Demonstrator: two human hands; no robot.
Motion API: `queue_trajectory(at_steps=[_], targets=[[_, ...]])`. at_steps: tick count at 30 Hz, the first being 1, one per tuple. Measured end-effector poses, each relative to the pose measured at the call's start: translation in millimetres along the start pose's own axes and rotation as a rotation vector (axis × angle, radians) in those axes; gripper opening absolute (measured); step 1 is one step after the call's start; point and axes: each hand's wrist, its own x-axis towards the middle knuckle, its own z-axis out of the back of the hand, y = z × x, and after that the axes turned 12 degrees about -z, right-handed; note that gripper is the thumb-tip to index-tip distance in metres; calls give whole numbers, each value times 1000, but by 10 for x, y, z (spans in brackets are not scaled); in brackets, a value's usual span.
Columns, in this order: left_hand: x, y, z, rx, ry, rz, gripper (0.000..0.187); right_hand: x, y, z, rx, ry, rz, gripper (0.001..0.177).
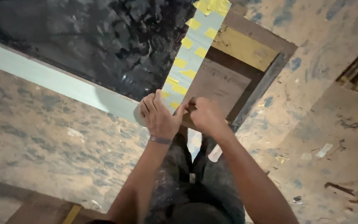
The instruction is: The person applies yellow masking tape to the edges of a rectangular frame. They tear off pieces of tape and press them along the perimeter of the frame.
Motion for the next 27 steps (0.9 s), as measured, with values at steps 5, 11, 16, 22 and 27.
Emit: queue_trajectory(at_steps=[5, 11, 16, 22, 27], targets=[[-8, -54, -91, 76, 15, -11, 89, -9, -190, -194, 322, 44, 25, 29], [10, -133, -76, 116, 35, -7, 84, -394, -555, -483, 375, 63, 107, 29], [192, 3, 155, -19, 43, -64, 89, -520, -656, -429, 497, 81, -22, 28], [326, 310, 279, -250, 303, 89, 40, -479, -624, -350, 494, 268, 89, 46], [140, 434, 392, -131, 129, 33, 17, -548, -489, -389, 489, 313, 159, 50]])
